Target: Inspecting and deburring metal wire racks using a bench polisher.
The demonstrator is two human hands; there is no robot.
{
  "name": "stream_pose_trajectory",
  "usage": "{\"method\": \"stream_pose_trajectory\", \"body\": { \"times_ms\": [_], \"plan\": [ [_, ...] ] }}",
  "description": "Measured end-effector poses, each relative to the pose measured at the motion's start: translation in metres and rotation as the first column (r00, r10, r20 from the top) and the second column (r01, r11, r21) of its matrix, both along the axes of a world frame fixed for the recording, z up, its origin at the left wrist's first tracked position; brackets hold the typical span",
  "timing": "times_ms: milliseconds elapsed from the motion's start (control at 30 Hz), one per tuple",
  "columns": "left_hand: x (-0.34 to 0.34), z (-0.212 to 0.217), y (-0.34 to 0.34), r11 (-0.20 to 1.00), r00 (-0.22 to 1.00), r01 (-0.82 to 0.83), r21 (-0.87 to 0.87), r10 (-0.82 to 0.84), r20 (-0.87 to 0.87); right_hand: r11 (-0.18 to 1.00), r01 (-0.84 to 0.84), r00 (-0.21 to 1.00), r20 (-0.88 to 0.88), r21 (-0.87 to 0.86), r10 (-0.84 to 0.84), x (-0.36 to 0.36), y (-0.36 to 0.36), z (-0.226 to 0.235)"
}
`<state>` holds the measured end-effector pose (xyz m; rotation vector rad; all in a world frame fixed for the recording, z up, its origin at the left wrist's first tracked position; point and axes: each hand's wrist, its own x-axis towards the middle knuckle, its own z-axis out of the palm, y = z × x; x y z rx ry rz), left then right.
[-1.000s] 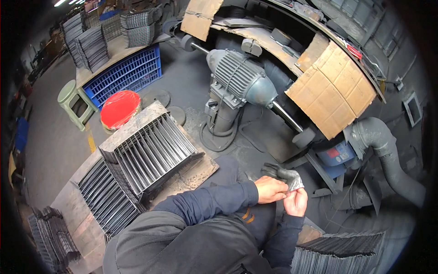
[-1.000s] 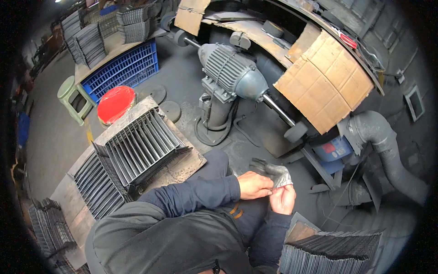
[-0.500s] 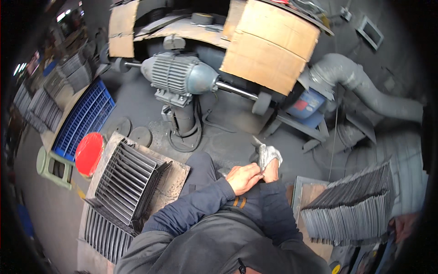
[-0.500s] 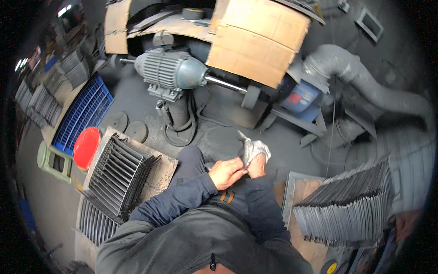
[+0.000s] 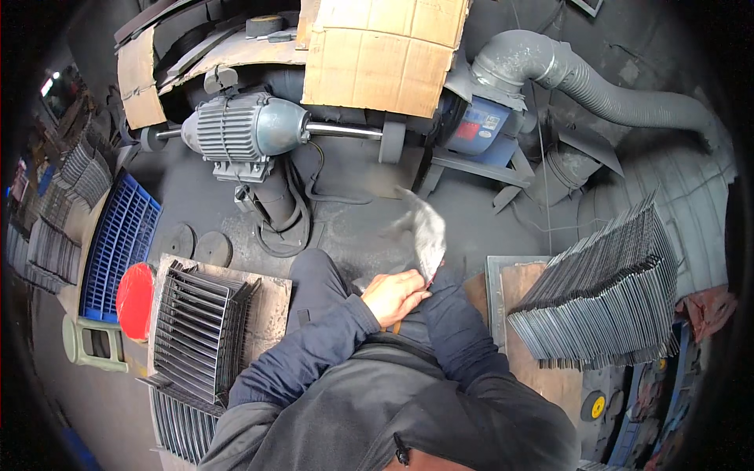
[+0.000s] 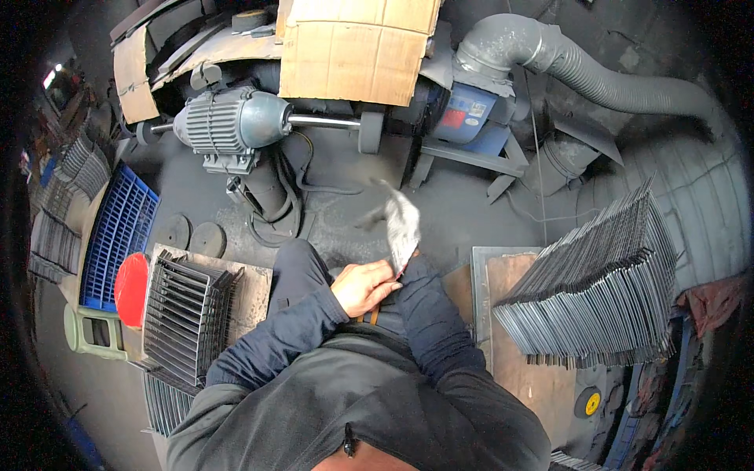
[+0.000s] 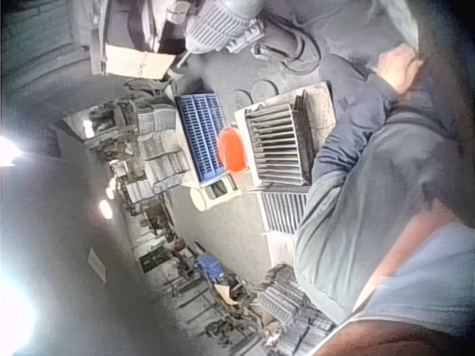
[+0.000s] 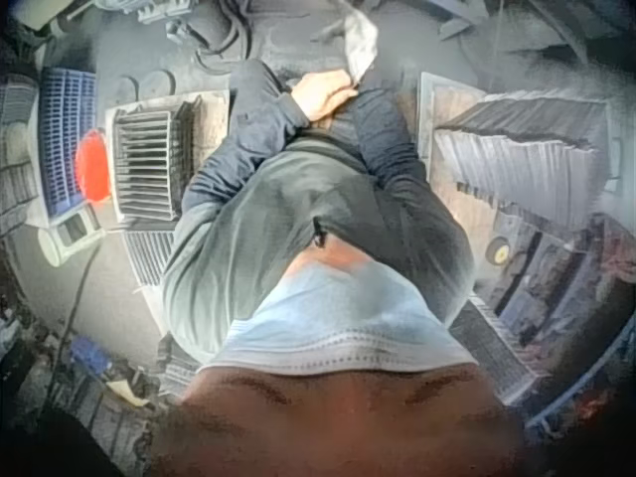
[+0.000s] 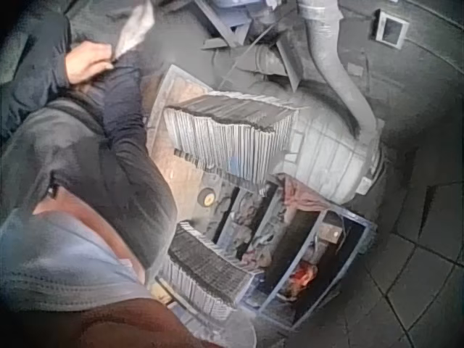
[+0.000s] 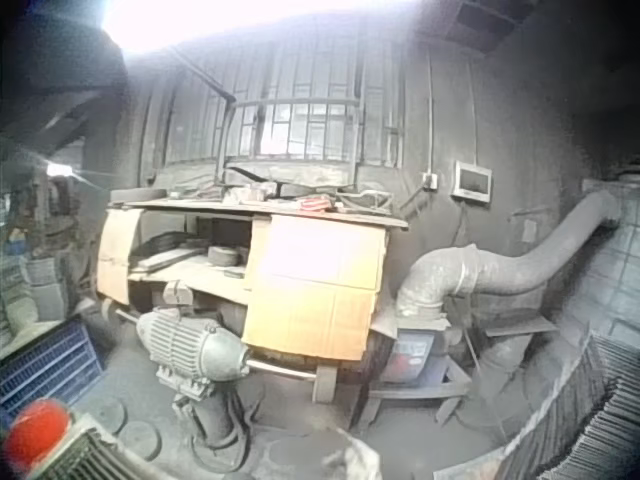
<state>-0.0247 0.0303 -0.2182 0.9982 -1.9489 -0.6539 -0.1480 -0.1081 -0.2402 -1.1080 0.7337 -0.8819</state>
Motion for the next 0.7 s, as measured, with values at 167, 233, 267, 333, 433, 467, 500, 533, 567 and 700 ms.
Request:
{"method": "stream_pose_trajectory", "body": {
  "times_ms": [167, 233, 267, 333, 433, 467, 500, 533, 567, 700],
  "plan": [
    [-0.004, 0.0, 0.003, 0.994, 0.99, 0.046, 0.102, -0.031, -0.139, 0.822, 0.1, 0.994, 0.027, -0.561, -0.102, 0.012, -0.035, -0.064],
    [0.01, -0.006, 0.004, 0.994, 0.993, -0.008, 0.106, 0.02, -0.115, 0.979, 0.09, 0.99, -0.094, -0.182, -0.108, 0.02, -0.008, 0.003],
    [0.007, 0.002, 0.0, 0.999, 0.997, -0.028, -0.043, 0.025, -0.074, 0.977, 0.109, 0.987, -0.099, -0.181, -0.129, 0.012, -0.003, 0.018],
    [0.009, 0.015, -0.006, 0.989, 0.999, -0.026, -0.144, 0.03, 0.027, 0.995, -0.082, 0.882, 0.47, 0.051, 0.049, 0.01, -0.003, 0.03],
    [0.019, 0.027, -0.006, 0.985, 0.988, -0.135, -0.107, 0.142, 0.066, 0.972, 0.205, 0.974, 0.119, -0.114, -0.191, 0.031, 0.001, 0.076],
    [0.022, 0.032, -0.004, 0.983, 0.983, -0.173, -0.059, 0.177, 0.058, 0.867, 0.338, 0.866, -0.239, -0.366, -0.439, 0.034, 0.0, 0.083],
    [0.024, 0.034, -0.002, 0.968, 0.964, -0.241, -0.064, 0.247, 0.101, 0.628, 0.144, 0.714, -0.359, -0.765, -0.601, 0.035, -0.005, 0.076],
    [0.023, 0.036, -0.002, 0.97, 0.965, -0.233, -0.075, 0.24, 0.11, 0.485, -0.262, 0.518, -0.546, -0.834, -0.659, 0.033, -0.014, 0.069],
    [0.02, 0.034, 0.002, 0.95, 0.949, -0.313, 0.017, 0.313, -0.041, 0.459, -0.494, 0.429, -0.667, -0.738, -0.61, 0.029, -0.018, 0.06],
    [0.015, 0.034, -0.012, 0.873, 0.865, -0.485, -0.043, 0.472, -0.167, 0.48, -0.794, 0.136, -0.879, -0.372, -0.457, 0.042, -0.029, 0.029]
  ]
}}
